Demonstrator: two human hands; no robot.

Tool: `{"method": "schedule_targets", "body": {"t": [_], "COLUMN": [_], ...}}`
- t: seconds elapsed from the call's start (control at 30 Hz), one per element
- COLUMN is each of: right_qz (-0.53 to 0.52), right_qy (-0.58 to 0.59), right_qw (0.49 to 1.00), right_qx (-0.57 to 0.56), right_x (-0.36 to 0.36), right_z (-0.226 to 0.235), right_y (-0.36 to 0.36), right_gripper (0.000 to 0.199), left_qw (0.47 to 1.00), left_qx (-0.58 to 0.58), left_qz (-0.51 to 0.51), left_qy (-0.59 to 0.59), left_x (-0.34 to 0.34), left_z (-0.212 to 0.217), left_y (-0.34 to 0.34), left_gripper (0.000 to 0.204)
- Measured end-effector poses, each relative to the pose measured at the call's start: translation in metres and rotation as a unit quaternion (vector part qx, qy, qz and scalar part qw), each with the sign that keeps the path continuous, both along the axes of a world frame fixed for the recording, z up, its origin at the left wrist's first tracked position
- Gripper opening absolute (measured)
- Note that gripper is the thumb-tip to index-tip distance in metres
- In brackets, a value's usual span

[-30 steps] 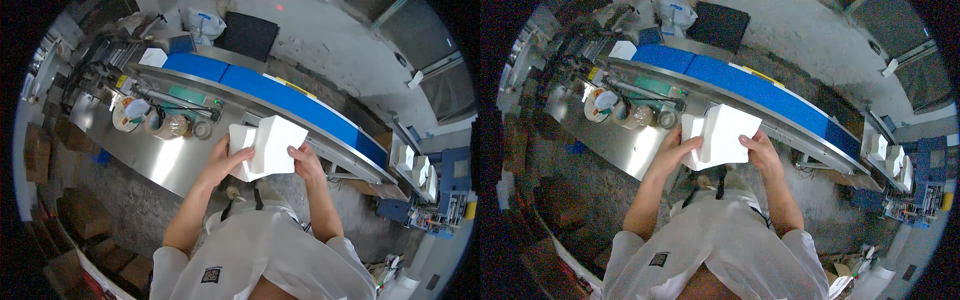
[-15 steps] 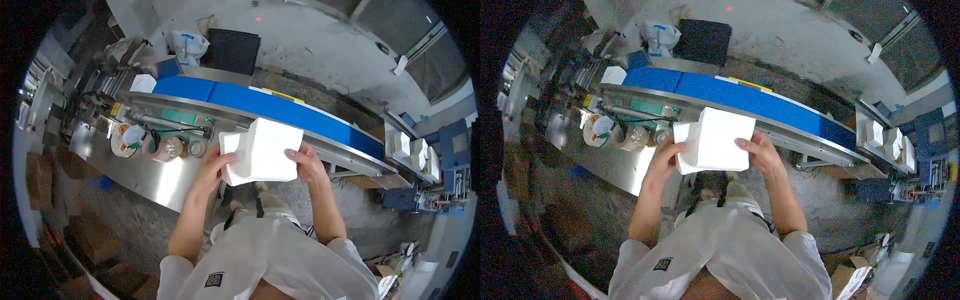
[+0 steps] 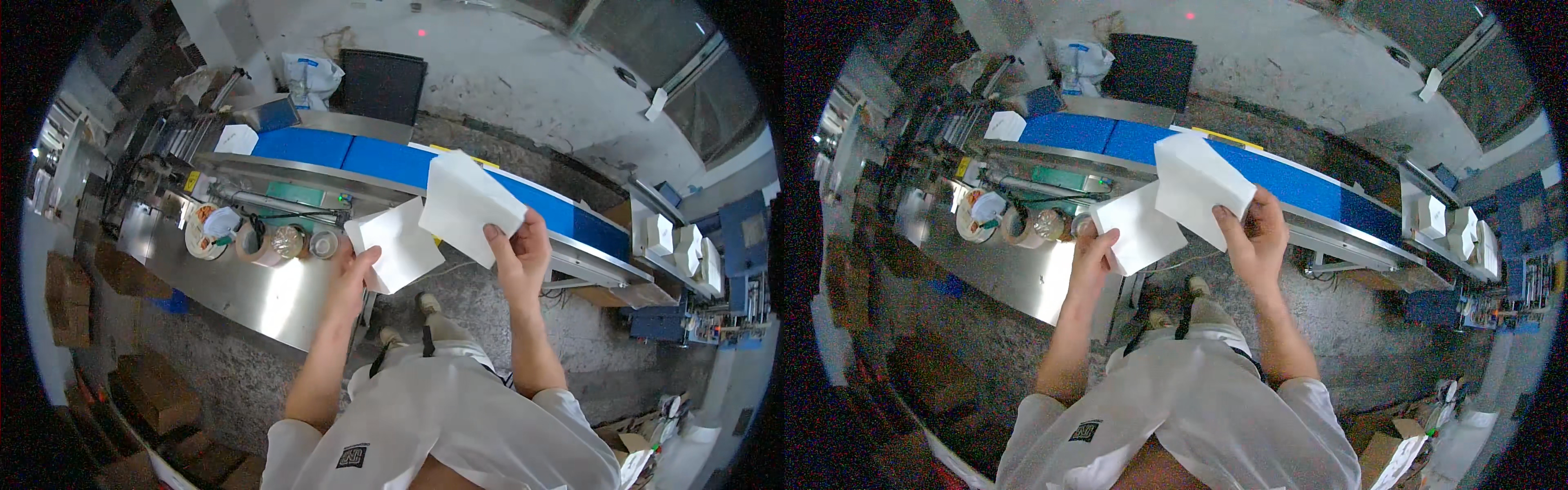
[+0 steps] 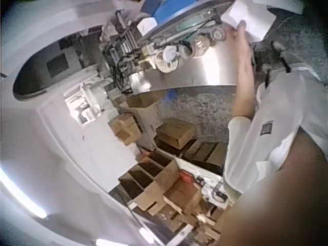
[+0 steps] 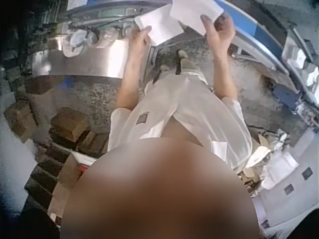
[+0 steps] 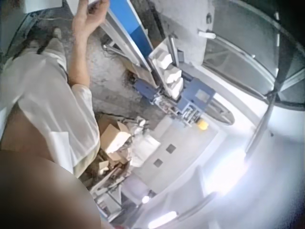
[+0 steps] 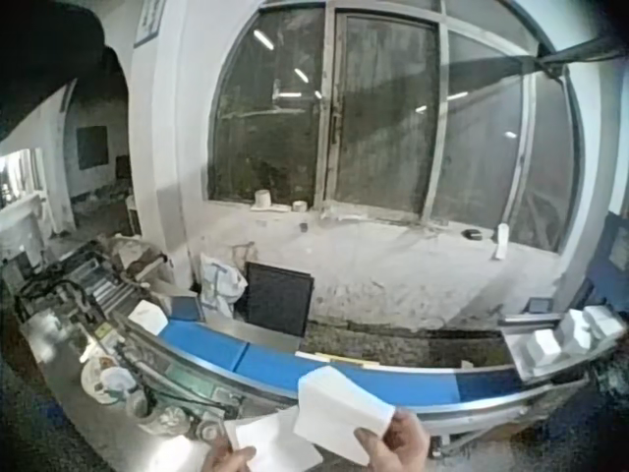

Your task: Inspecting folded paper bundles and placing them onto a conveyor belt in a manufacturing facility.

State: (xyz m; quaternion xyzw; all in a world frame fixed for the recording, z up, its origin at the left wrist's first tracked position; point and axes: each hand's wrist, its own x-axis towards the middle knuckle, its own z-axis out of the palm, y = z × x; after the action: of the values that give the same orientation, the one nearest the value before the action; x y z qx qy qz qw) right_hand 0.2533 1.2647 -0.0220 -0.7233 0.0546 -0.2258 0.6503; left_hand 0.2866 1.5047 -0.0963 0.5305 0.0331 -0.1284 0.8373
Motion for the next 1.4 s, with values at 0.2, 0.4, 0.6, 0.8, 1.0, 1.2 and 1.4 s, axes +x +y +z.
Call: {"method": "schedule_targets", "body": {"t": [0.2,0.4,0.6,0.8,1.0,1.2,1.4], "right_qz": [0.255,0.314,0.152,0.147,0.150,0.179,0.191], "right_qy": [-0.232,-0.106,0.005,0.093,0.174,0.258,0.124], "right_qw": [0.938,0.932,0.976,0.984,0.967,0.930,0.967], "right_qx": [-0.039,-0.147,-0.156,-0.038,0.106,0.194,0.112], "right_x": [0.009,-0.005,-0.011,-0.013,-0.012,-0.004,-0.005], "right_z": [0.002,-0.012,-0.026,-0.037,-0.035,-0.024,0.012], "right_y": [-0.001,-0.012,-0.011,-0.018,-0.023,-0.028,-0.030], "right_gripper": [0.037,0.028,0.058,0.052,0.039,0.053,0.053], "left_qw": [0.982,0.977,0.984,0.987,0.990,0.992,0.975], "left_qx": [-0.097,-0.079,-0.114,-0.071,-0.058,-0.027,-0.069], "left_qz": [-0.097,-0.129,-0.092,-0.128,-0.108,-0.116,-0.158], "left_qy": [0.130,-0.151,0.106,0.060,0.076,0.032,0.138], "left_x": [-0.009,-0.023,-0.014,-0.013,-0.015,-0.018,-0.011], "left_z": [-0.027,-0.028,-0.012,-0.007,-0.004,-0.003,-0.027], "left_y": [-0.003,-0.006,-0.012,-0.014,-0.024,-0.027,-0.022], "left_gripper": [0.047,0.048,0.044,0.045,0.042,0.041,0.036]}}
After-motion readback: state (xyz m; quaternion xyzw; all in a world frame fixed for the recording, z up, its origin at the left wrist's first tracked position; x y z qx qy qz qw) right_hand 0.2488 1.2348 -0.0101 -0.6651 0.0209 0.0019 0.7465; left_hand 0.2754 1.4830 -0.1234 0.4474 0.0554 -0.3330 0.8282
